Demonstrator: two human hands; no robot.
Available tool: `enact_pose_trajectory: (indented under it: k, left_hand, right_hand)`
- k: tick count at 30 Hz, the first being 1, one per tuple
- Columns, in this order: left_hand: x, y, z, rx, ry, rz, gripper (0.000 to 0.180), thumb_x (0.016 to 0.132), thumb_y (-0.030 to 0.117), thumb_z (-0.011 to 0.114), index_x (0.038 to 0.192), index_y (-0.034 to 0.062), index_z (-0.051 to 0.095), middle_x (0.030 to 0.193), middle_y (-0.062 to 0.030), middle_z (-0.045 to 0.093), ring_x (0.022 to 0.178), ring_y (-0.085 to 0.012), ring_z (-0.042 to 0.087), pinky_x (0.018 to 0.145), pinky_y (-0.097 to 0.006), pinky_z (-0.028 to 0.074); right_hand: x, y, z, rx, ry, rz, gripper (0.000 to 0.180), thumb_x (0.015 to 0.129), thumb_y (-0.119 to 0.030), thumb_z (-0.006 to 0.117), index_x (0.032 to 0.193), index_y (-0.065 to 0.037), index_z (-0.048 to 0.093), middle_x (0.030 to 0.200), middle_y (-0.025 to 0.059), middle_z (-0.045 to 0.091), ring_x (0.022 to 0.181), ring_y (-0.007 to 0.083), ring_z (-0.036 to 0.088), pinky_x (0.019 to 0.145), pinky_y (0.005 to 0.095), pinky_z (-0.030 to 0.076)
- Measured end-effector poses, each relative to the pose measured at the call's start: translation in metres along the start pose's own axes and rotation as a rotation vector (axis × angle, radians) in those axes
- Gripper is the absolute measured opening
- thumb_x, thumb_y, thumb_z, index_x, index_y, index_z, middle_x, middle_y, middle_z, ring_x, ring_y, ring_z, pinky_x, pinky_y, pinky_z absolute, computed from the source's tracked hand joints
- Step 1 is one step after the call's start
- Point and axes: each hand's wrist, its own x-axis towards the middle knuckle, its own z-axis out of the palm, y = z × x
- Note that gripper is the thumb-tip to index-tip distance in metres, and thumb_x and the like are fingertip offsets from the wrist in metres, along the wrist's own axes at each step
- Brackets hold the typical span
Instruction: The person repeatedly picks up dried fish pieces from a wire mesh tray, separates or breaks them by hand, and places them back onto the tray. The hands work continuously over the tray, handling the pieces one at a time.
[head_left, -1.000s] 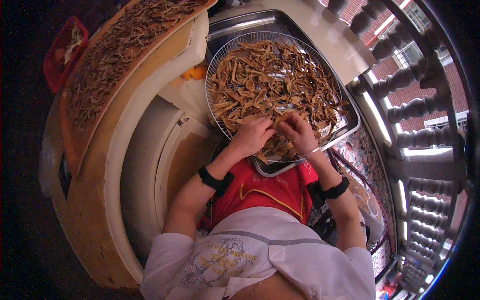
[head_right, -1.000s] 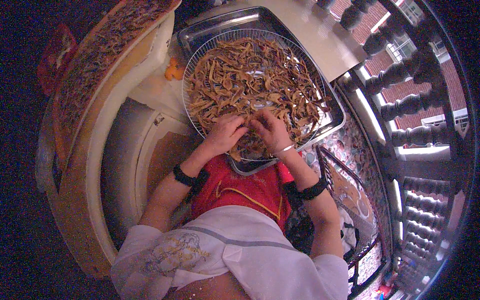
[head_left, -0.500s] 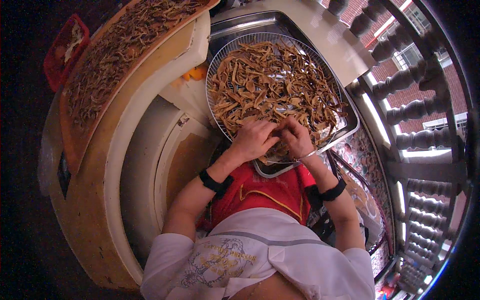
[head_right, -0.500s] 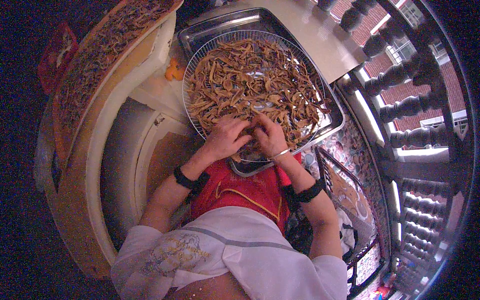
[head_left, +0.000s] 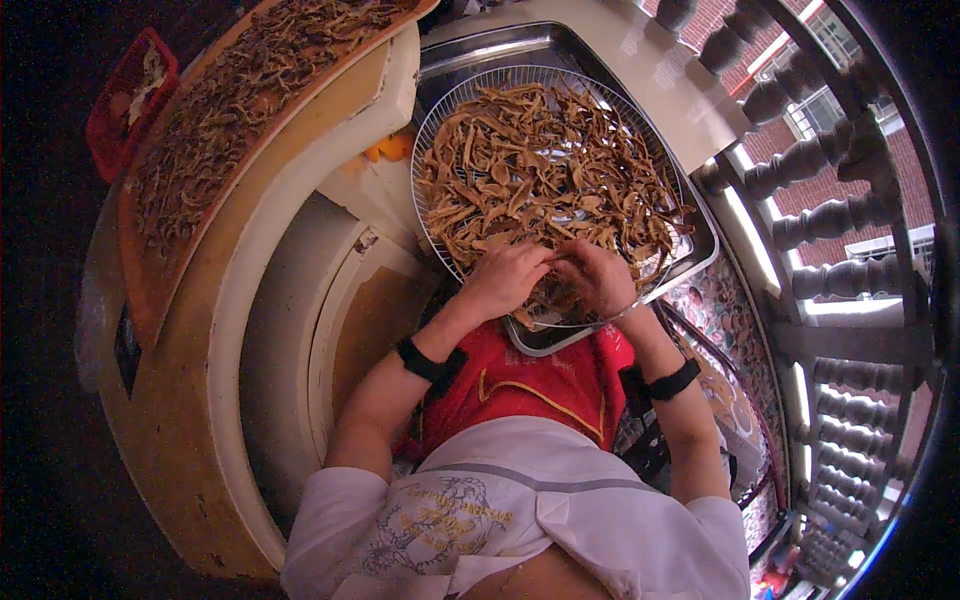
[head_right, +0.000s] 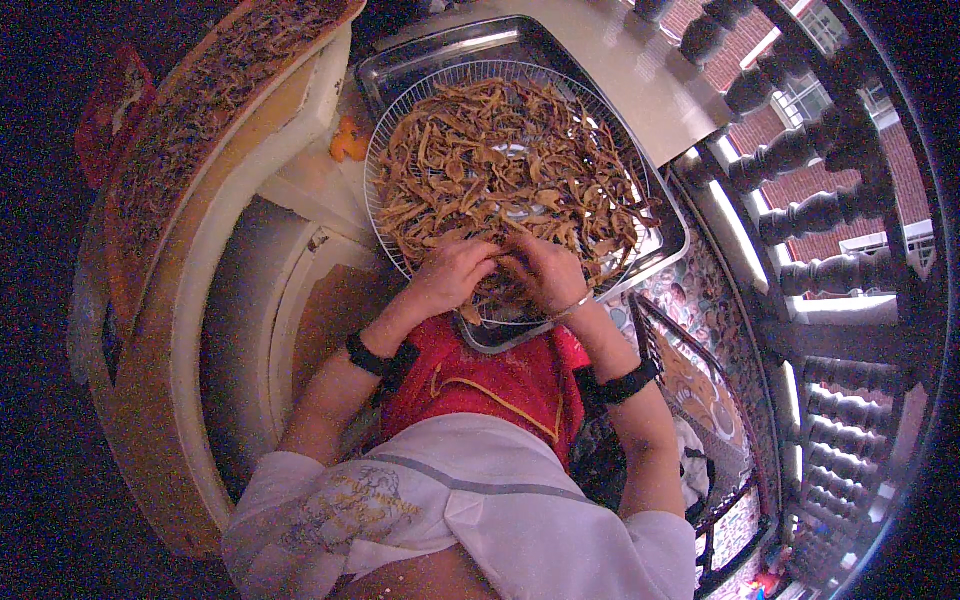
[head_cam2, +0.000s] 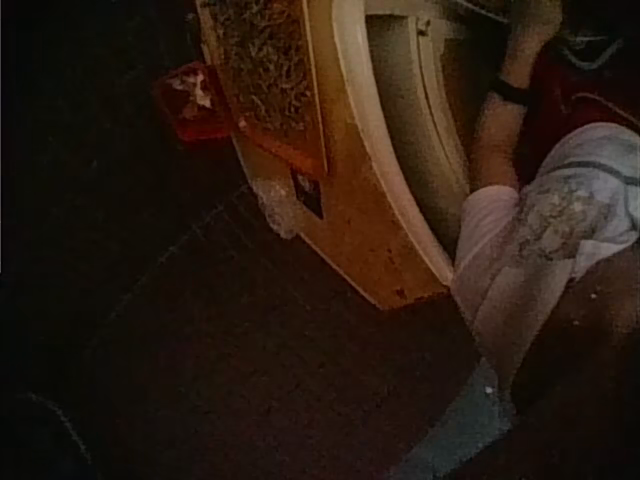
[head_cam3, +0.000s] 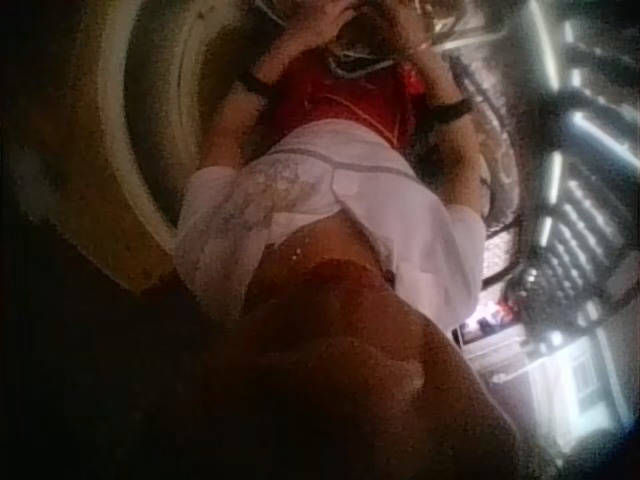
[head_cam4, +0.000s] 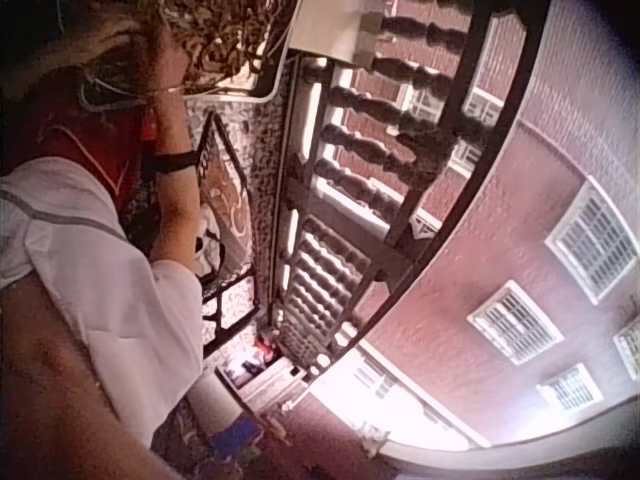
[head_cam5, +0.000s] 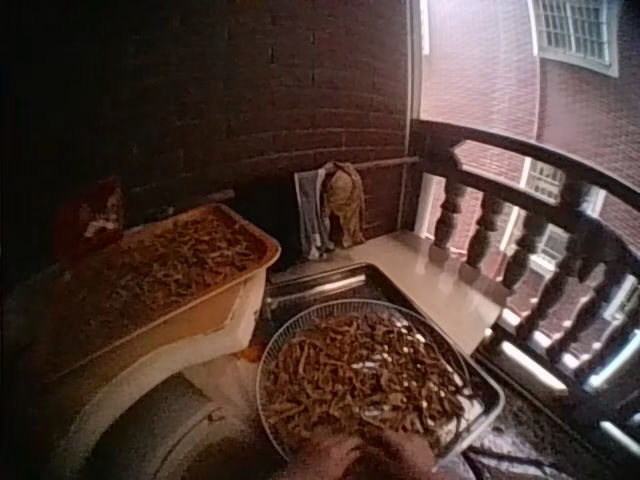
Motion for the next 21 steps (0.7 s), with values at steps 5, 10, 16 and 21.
enact_pose_trajectory:
  k: [5,10,16,21]
  left_hand:
    - [0.000,0.002,-0.002,0.043,-0.015,0.031,0.010,0.081,0.012,0.056,0.083,0.0028,0.055,0.078,-0.0145,0.060,0.077,-0.0345,0.058,0.068,-0.044,0.044]
    - [-0.001,0.006,-0.007,0.114,-0.010,0.087,0.009,0.081,0.011,0.056,0.079,0.0032,0.053,0.073,-0.0133,0.059,0.074,-0.0339,0.058,0.066,-0.044,0.043]
    - [-0.003,0.004,-0.002,0.154,0.049,0.082,0.010,0.082,0.014,0.055,0.081,0.0035,0.055,0.077,-0.0138,0.059,0.075,-0.0333,0.058,0.067,-0.044,0.043]
    - [0.002,0.004,0.000,-0.011,0.040,0.028,0.017,0.086,0.019,0.054,0.090,0.0022,0.058,0.084,-0.0151,0.061,0.080,-0.0346,0.059,0.069,-0.042,0.046]
  right_hand:
    - [0.000,0.001,0.007,-0.045,0.054,-0.072,0.024,0.088,-0.031,0.054,0.087,-0.008,0.058,0.080,0.0155,0.062,0.073,0.0363,0.060,0.062,0.0445,0.047]
    - [-0.002,-0.009,0.009,0.041,-0.053,0.196,0.027,0.089,-0.031,0.051,0.087,-0.004,0.057,0.080,0.0177,0.061,0.075,0.0372,0.058,0.063,0.0427,0.046]
    - [-0.003,-0.004,0.026,0.471,0.060,0.270,0.022,0.089,-0.023,0.053,0.094,-0.002,0.057,0.078,0.0161,0.060,0.073,0.0280,0.060,0.066,0.0356,0.046]
    - [-0.006,0.005,0.029,0.474,0.130,0.224,0.017,0.087,-0.018,0.056,0.094,-0.002,0.057,0.079,0.0134,0.060,0.072,0.0246,0.059,0.067,0.0332,0.046]
